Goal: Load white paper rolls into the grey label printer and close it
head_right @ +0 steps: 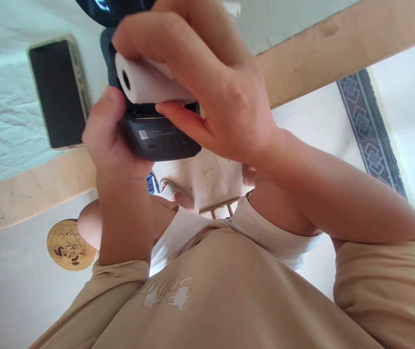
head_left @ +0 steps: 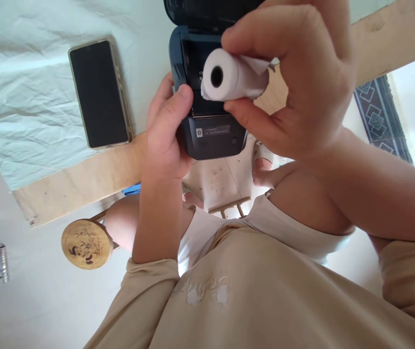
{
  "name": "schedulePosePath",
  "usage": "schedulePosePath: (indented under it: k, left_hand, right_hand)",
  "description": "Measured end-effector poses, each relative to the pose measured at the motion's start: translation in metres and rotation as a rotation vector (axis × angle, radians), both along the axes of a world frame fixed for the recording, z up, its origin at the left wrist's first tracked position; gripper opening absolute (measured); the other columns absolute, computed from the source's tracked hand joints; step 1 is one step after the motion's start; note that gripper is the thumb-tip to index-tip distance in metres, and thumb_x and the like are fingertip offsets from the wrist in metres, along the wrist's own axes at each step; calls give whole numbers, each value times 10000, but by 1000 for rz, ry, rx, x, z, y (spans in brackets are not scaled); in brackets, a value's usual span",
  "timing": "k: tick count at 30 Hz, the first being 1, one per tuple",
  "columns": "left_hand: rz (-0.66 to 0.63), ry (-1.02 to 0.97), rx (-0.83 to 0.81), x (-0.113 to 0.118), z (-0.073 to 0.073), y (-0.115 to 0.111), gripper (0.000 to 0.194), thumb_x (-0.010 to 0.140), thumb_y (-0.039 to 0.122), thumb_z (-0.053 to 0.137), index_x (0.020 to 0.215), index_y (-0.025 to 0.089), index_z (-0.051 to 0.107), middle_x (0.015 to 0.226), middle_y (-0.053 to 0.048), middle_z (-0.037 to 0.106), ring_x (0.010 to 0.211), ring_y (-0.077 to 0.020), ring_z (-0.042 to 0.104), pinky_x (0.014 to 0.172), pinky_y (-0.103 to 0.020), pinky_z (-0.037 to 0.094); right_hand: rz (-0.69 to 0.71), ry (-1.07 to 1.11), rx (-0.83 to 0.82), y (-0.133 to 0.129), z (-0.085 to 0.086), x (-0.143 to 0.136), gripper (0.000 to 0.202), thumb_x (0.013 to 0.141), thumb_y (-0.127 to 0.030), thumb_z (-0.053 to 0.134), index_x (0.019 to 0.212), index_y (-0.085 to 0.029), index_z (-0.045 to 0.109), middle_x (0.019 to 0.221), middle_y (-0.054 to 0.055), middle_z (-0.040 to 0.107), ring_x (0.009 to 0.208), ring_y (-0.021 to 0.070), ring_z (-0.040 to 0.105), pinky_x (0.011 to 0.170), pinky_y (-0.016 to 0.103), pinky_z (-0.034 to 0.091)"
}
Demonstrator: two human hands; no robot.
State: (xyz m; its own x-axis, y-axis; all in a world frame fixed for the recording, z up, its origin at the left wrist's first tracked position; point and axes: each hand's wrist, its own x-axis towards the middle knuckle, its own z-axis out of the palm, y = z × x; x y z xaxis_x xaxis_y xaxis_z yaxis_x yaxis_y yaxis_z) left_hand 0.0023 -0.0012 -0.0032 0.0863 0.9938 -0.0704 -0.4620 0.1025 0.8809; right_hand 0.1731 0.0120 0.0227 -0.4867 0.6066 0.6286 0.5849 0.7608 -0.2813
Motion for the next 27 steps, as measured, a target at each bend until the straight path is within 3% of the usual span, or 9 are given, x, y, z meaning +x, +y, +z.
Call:
schedulePosePath:
  k: [4,8,12,18,23,27]
  left_hand:
    - [-8,-90,21,-1,1,0,113,808,274,549,852,195,616,837,-8,691,958,-165,669,966,-278,514]
    - [-1,-126,37,1,0,-1,140,834,230,532,902,117,576,835,-12,669,803,-91,665,920,-259,516]
    - [26,-147,45,3,0,-2,145,840,232,527,893,102,563,837,-2,639,790,-61,654,804,-206,501]
    - [-6,-125,23,-2,-3,0,135,790,258,593,872,156,622,815,-3,654,779,-109,644,815,-266,521]
    - [-16,-76,4,-2,-3,0,161,782,308,592,885,185,607,830,-3,672,949,-174,667,902,-312,514]
    - [3,-111,17,0,-2,-1,186,792,301,589,891,144,579,827,-11,675,916,-165,682,930,-328,516]
  right_hand:
    - [22,-44,-69,2,-2,-2,360,818,-240,421,1177,-241,437,1117,-41,522,1017,0,494,920,163,488]
    - [6,-26,-53,3,-3,-4,257,799,-266,446,1043,-203,494,1022,-15,531,943,24,493,828,173,476]
    - [17,58,-45,4,-6,-6,236,801,-269,471,1004,-189,562,1013,22,512,974,28,506,883,180,455]
    - [138,62,30,11,-14,-5,279,809,-252,472,1066,-199,563,972,32,481,986,24,510,865,173,453]
    - [132,76,-6,9,-14,-6,294,767,-132,431,1026,-179,562,976,20,510,934,16,519,810,156,426]
    - [100,81,-47,7,-12,-5,290,744,-116,440,994,-192,565,983,8,524,918,18,517,794,159,412]
